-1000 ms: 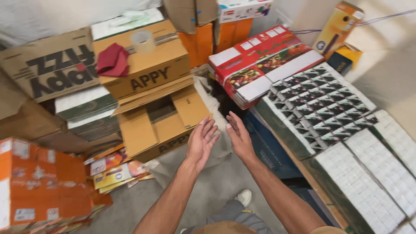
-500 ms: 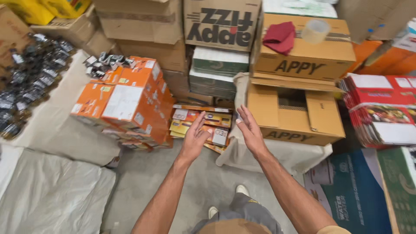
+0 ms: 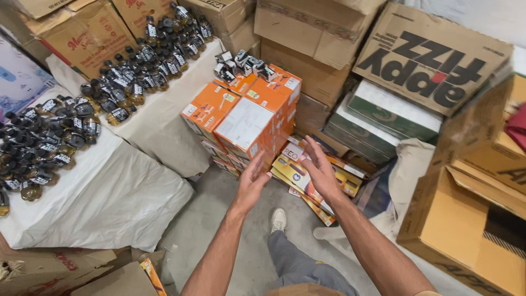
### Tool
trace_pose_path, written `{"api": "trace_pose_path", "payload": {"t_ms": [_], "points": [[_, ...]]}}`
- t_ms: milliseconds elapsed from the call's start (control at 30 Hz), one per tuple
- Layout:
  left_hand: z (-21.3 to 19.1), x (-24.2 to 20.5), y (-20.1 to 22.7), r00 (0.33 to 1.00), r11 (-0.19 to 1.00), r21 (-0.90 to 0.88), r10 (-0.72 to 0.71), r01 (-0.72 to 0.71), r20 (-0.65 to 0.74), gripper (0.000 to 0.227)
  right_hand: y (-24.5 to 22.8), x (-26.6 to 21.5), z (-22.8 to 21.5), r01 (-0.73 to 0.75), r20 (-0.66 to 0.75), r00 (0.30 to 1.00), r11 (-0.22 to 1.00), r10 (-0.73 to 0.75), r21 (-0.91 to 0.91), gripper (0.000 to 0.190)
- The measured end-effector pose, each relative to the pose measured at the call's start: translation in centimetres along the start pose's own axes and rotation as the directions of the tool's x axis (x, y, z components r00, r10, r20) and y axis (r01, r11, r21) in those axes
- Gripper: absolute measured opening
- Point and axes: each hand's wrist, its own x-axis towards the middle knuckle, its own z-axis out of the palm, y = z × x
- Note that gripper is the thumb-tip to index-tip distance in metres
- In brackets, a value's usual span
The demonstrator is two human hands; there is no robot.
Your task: The person repeatedly picks up small black boxes from a larger orange box and places them onto a white surface, arranging them in neat rows. The person handles the boxes one at a time, moving between the source box and the stacking area.
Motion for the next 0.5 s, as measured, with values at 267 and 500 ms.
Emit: {"api": "trace_pose_path", "payload": {"t_ms": [267, 500], "points": [[-3.8, 11.5, -2.6, 0.984, 0.988, 0.026, -0.148, 0.151, -0.099, 0.074, 3.3, 13.7, 2.0, -0.036, 0.065, 0.997, 0.999, 0.035, 0.019, 0.069], [-5.0, 19.7, -0.5, 0.961, 0.969, -0.042, -0.247, 0.244, -0.121, 0.071, 4.3, 22.7, 2.2, -0.224, 0.027, 0.974, 0.974, 0.225, -0.030, 0.069]]}}
